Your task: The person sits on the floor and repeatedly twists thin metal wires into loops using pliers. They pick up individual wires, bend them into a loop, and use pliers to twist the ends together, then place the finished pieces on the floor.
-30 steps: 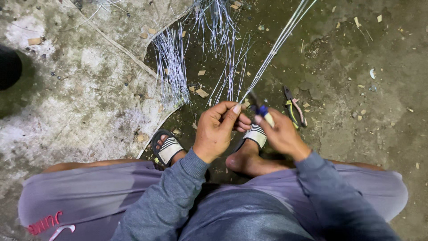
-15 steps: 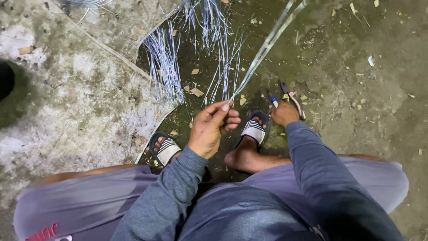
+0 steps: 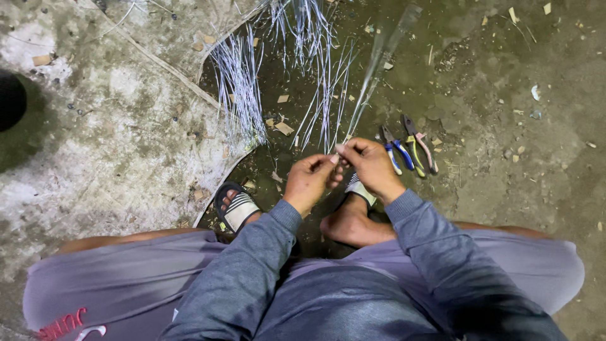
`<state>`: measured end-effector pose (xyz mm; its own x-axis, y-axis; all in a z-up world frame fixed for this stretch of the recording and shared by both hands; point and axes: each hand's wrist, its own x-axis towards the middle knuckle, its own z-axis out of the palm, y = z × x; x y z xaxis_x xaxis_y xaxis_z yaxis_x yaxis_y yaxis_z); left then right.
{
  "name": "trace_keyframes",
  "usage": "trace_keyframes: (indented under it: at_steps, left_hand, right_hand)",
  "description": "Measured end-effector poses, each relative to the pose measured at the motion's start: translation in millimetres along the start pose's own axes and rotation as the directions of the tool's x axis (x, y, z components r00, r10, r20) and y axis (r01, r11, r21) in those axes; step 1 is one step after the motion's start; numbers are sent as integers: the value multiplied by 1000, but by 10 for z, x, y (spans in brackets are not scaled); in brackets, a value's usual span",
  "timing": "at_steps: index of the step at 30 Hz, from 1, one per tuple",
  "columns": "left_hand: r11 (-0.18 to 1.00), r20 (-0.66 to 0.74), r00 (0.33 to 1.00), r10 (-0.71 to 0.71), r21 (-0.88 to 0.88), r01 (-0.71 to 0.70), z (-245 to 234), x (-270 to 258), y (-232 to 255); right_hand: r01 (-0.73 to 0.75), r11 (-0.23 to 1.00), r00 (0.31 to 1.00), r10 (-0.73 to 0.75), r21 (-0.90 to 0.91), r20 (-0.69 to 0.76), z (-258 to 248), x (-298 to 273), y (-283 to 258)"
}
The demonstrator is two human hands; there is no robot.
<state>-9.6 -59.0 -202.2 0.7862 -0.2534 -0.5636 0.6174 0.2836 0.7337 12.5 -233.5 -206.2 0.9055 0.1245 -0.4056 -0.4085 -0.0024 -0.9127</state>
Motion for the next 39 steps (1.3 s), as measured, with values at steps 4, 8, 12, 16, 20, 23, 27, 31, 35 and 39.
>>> trace_keyframes:
  at_steps: [4,8,12,16,20,23,27,31,35,39]
  left_hand:
    - [986,25,993,-115,-115,117,-70,43,-114]
    - [961,41,977,-207,-181,211,-175,120,-216]
    - [966,29,979,-204,-155,206,-224,221,-353]
    - [959,-168,976,-135,227,172,-311,327,-517]
    - [758,-296,949,106,642,115,-548,435,-575]
    - [688,-449,854,263,708,160,-740,532,-517]
    - [665,-605,667,435,715,215,-1047,655,-377]
    - [595,-628,555,546,757,271,-1450,749,-212]
    - [502,-660,532,530,750,431,-1891,825,-19]
    - [584,-726,548,416,675,451,-2033,756,-42]
  right_hand:
    - [-49,998,998,48,37,31,1,2,72]
    - [-96,992,995,97,78,-16,-7,41,272]
    - [-154,982,983,163,106,-80,24,125,561]
    - [-138,989,987,132,-60,-92,-87,379,870]
    - [-115,979,991,101,-169,-92,-255,782,1059]
    - [-63,975,997,50,-211,-66,-290,1188,962]
    - [157,897,983,-181,-414,-17,-310,1919,425]
    - [240,657,923,-382,-715,-41,-364,2607,-147]
    - [41,638,984,-161,-769,-81,-446,2698,51]
    - [10,306,994,105,-952,44,-569,2232,851]
